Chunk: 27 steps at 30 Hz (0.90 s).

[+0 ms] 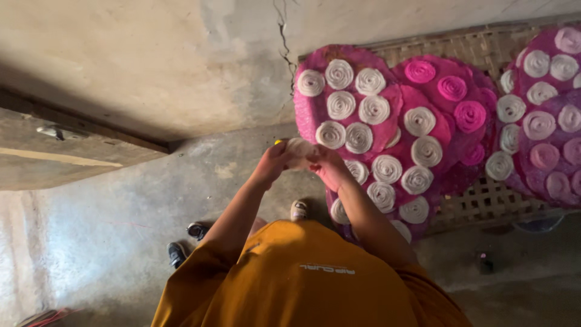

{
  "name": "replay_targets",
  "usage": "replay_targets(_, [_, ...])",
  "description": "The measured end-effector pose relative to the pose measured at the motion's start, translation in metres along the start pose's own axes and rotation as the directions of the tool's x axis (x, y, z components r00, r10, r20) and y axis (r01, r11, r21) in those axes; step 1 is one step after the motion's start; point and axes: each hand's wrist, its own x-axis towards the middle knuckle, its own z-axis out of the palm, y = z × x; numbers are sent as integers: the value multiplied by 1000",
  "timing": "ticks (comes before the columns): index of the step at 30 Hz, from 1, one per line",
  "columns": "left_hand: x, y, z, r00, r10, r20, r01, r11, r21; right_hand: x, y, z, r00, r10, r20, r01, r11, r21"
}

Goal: The person arranges white rolled items on pink circular mats placed on woven trays. They pick up the rolls, place them in a pattern, and adjust the mats and trays to organize the items.

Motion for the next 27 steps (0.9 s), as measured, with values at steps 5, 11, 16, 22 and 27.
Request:
replay_targets(5, [79, 7, 22, 1000, -25, 17, 26, 999, -46, 52, -39, -20, 959, -175, -221, 90, 933, -348])
replay_targets(11, [150, 9, 24, 961, 260, -94, -149, 773, 616, 111, -52, -31, 696, -718, -11, 299, 303, -905])
replay_targets(16, [175, 24, 25, 876, 476, 71, -373, 576, 727, 117, -55, -34, 717, -676, -169, 88, 328, -941])
replay_targets(22, [176, 38, 9, 875, 480, 70, -397, 627, 670, 103, -69, -4, 718, -642, -269, -6, 381, -925])
replay_targets(27, [196, -2, -12, 962, 206, -180, -174, 968, 181, 79, -85, -19, 556, -808, -194, 54, 269, -962])
